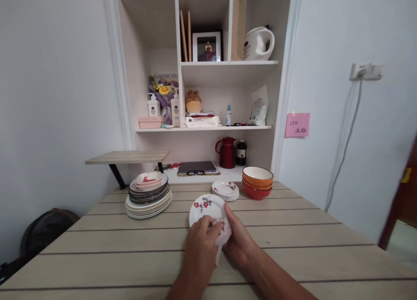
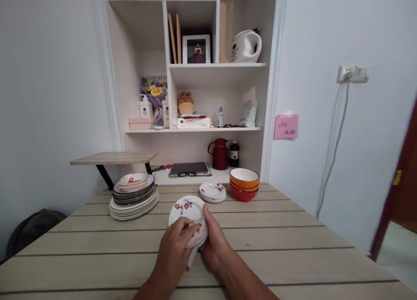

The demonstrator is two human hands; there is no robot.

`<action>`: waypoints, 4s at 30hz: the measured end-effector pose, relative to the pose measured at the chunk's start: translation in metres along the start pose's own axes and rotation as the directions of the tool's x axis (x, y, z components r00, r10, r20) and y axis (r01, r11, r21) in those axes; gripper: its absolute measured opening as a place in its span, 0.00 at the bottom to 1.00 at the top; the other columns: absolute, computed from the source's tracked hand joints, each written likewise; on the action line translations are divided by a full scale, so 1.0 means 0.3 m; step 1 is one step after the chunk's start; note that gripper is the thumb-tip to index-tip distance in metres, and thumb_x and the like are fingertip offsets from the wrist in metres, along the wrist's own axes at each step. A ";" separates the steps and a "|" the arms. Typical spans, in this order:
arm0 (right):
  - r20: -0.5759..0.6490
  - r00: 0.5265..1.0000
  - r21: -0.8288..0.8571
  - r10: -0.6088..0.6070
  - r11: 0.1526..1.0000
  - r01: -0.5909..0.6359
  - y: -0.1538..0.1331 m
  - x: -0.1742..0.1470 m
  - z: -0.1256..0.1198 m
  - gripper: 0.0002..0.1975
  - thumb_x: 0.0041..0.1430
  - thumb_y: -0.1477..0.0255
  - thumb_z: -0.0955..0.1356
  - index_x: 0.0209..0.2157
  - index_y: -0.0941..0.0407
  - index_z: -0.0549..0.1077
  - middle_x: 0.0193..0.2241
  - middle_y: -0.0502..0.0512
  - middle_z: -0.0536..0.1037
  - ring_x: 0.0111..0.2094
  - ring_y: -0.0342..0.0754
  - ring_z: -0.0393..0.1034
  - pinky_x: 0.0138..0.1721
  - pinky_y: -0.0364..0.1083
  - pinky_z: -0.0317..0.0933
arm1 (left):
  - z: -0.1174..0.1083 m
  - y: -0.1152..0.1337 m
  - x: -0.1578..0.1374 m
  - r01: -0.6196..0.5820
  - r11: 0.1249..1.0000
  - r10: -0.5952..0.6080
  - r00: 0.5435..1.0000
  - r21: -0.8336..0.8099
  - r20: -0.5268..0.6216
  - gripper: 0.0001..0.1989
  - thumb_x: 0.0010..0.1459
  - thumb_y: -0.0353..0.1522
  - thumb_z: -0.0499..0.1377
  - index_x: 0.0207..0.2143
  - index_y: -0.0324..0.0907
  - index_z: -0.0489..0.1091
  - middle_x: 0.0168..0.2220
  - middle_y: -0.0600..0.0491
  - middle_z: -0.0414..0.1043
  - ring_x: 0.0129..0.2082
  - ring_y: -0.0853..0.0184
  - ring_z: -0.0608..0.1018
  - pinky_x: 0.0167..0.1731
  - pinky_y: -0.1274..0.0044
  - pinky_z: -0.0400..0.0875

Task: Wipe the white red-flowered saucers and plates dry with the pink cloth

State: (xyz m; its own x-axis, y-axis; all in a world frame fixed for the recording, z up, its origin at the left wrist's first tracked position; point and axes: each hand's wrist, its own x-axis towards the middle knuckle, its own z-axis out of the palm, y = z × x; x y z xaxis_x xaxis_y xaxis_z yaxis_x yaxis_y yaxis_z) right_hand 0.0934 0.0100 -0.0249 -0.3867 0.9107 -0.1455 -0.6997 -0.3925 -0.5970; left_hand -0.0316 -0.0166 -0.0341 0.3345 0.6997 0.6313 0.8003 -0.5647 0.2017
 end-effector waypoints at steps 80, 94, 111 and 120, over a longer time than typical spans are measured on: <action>-0.174 0.975 -0.031 -0.140 0.990 0.137 0.024 0.013 0.020 0.28 0.58 0.53 0.67 0.52 0.58 0.73 0.39 0.59 0.84 0.40 0.53 0.78 0.43 0.51 0.69 | -0.068 -0.100 0.028 0.419 0.869 -0.443 0.896 0.263 0.036 0.20 0.60 0.27 0.55 0.54 0.50 0.68 0.44 0.52 0.68 0.40 0.66 0.73 0.38 0.76 0.62; -0.062 0.997 -0.141 -0.039 0.990 0.029 0.021 0.007 -0.004 0.31 0.56 0.50 0.66 0.48 0.63 0.75 0.38 0.61 0.83 0.38 0.54 0.78 0.40 0.48 0.67 | -0.032 -0.034 0.012 0.188 0.978 -0.202 0.961 0.089 0.187 0.24 0.56 0.24 0.57 0.54 0.55 0.68 0.48 0.54 0.68 0.45 0.64 0.72 0.43 0.76 0.64; -0.075 0.994 0.016 -0.077 0.997 0.079 -0.014 0.004 -0.003 0.29 0.59 0.52 0.65 0.50 0.63 0.73 0.39 0.62 0.83 0.39 0.53 0.78 0.45 0.50 0.67 | -0.049 -0.008 0.013 0.192 0.980 -0.197 0.944 0.045 0.263 0.24 0.58 0.25 0.54 0.55 0.53 0.68 0.48 0.53 0.68 0.47 0.65 0.70 0.46 0.77 0.62; -0.038 0.999 -0.029 -0.008 1.000 0.007 0.014 0.000 0.013 0.30 0.58 0.53 0.66 0.53 0.61 0.72 0.41 0.63 0.83 0.43 0.55 0.77 0.47 0.53 0.66 | -0.048 -0.071 0.019 0.348 0.924 -0.364 0.927 0.159 0.086 0.26 0.55 0.24 0.57 0.55 0.53 0.68 0.47 0.53 0.68 0.44 0.64 0.72 0.46 0.74 0.63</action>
State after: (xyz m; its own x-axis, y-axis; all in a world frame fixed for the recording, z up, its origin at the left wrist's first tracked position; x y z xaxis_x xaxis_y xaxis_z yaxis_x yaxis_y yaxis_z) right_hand 0.0881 0.0079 -0.0245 -0.3577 0.9180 -0.1710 -0.6845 -0.3823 -0.6207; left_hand -0.0537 -0.0068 -0.0241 0.0613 0.8920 0.4480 0.9348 -0.2086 0.2874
